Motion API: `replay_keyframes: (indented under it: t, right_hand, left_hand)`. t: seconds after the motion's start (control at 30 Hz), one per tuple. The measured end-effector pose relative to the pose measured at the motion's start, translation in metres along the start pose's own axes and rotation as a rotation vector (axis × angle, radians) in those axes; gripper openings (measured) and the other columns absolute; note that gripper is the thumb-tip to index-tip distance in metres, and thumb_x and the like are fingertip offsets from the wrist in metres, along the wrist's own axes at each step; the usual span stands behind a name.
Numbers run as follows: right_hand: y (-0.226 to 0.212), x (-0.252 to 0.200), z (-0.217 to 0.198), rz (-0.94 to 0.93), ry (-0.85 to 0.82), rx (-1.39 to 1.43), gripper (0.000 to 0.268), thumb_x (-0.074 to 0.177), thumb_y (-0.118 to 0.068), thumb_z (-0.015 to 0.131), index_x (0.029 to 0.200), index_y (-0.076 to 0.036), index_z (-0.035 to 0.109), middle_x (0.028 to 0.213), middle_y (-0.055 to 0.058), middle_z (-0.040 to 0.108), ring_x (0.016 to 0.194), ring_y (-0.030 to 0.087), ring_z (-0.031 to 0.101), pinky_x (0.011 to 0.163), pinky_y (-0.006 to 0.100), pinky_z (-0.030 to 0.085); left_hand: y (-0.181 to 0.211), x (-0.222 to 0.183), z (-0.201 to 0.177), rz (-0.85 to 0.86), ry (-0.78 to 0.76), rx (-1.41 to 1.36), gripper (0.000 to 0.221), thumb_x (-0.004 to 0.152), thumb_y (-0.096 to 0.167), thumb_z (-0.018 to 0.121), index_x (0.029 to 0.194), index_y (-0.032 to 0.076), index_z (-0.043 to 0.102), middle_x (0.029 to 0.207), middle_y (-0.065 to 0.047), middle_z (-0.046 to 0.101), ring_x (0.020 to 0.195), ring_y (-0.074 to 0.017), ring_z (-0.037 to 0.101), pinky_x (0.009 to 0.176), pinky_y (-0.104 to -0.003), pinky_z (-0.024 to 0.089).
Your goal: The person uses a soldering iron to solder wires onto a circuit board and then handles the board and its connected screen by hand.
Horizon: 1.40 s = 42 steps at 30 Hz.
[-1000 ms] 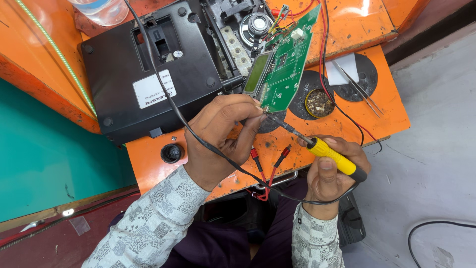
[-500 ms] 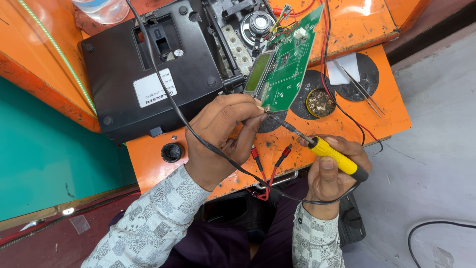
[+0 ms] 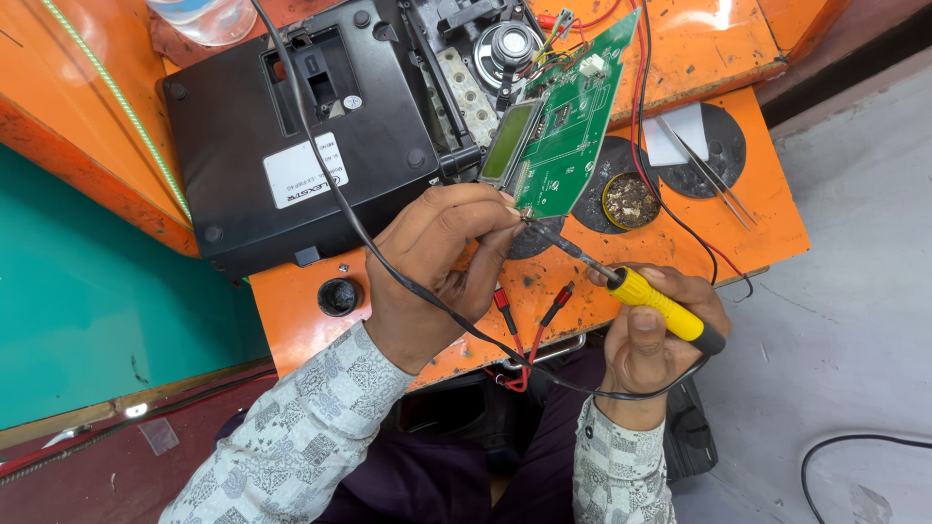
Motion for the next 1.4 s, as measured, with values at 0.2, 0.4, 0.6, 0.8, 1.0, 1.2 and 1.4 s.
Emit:
replay_keyframes:
  t: [0.2, 0.4, 0.6, 0.8, 1.0, 1.2, 1.4]
  right_hand:
    - [-0.001, 0.001, 0.002, 0.001, -0.025, 0.013, 0.038, 0.1, -0.023, 0.081, 0.12, 0.004, 0.062, 0.106, 0.018, 0.07, 0.096, 0.03, 0.075, 0.091, 0.051, 0.065]
    - [0.0, 0.001, 0.0, -0.017, -0.022, 0.002, 0.038, 0.1, -0.022, 0.08, 0.12, 0.003, 0.062, 0.107, 0.017, 0.07, 0.096, 0.029, 0.074, 0.091, 0.049, 0.065]
    - [0.001, 0.002, -0.002, -0.001, 0.007, 0.07, 0.038, 0.101, -0.025, 0.079, 0.118, 0.003, 0.061, 0.103, 0.016, 0.069, 0.093, 0.031, 0.073, 0.089, 0.05, 0.063]
    - [0.003, 0.001, -0.008, 0.008, 0.069, 0.098, 0.038, 0.104, -0.028, 0.076, 0.122, 0.0, 0.058, 0.103, 0.017, 0.07, 0.091, 0.03, 0.07, 0.088, 0.048, 0.061]
    - [0.003, 0.001, -0.01, -0.034, 0.18, 0.117, 0.038, 0.107, -0.033, 0.072, 0.125, -0.004, 0.055, 0.101, 0.013, 0.069, 0.091, 0.024, 0.07, 0.086, 0.041, 0.06]
    - [0.004, -0.001, -0.015, -0.062, 0.316, 0.161, 0.039, 0.112, -0.039, 0.067, 0.126, -0.005, 0.054, 0.097, 0.009, 0.067, 0.087, 0.016, 0.067, 0.079, 0.029, 0.056]
    - [0.003, -0.001, -0.015, -0.069, 0.345, 0.139, 0.04, 0.111, -0.04, 0.067, 0.126, -0.005, 0.053, 0.095, 0.007, 0.065, 0.088, 0.015, 0.065, 0.075, 0.028, 0.054]
  left_hand:
    - [0.0, 0.0, 0.0, -0.003, -0.001, -0.009, 0.019, 0.095, -0.001, 0.08, 0.106, 0.007, 0.066, 0.109, -0.005, 0.071, 0.099, -0.0188, 0.074, 0.081, -0.027, 0.062]
    - [-0.001, -0.001, 0.0, -0.009, -0.005, -0.007, 0.019, 0.095, -0.001, 0.079, 0.106, 0.007, 0.066, 0.109, -0.005, 0.071, 0.098, -0.0193, 0.074, 0.081, -0.027, 0.062]
    - [0.0, 0.0, 0.0, -0.005, -0.008, -0.01, 0.02, 0.095, -0.002, 0.079, 0.107, 0.008, 0.066, 0.109, -0.005, 0.071, 0.098, -0.0194, 0.074, 0.08, -0.027, 0.062]
    - [0.0, 0.0, 0.0, 0.013, 0.02, -0.019, 0.025, 0.095, -0.001, 0.081, 0.11, 0.008, 0.064, 0.108, -0.005, 0.071, 0.097, -0.0199, 0.074, 0.08, -0.027, 0.062]
    - [-0.006, -0.005, 0.006, -0.041, 0.004, -0.078, 0.035, 0.095, 0.001, 0.083, 0.12, 0.008, 0.06, 0.107, -0.006, 0.072, 0.093, -0.0184, 0.077, 0.076, -0.027, 0.063]
    - [-0.004, -0.006, 0.01, 0.029, -0.05, -0.031, 0.036, 0.093, 0.004, 0.085, 0.118, 0.009, 0.06, 0.105, -0.006, 0.073, 0.094, -0.0215, 0.075, 0.076, -0.031, 0.062]
    - [-0.001, -0.004, 0.009, 0.105, -0.093, -0.008, 0.032, 0.095, 0.004, 0.084, 0.116, 0.007, 0.061, 0.105, -0.008, 0.071, 0.097, -0.0277, 0.073, 0.078, -0.035, 0.061]
Point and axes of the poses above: each hand's wrist, its own x-axis towards the middle knuckle, its own z-axis out of the palm, y = z × x, the point moved 6 cm from there along x, towards the middle knuckle
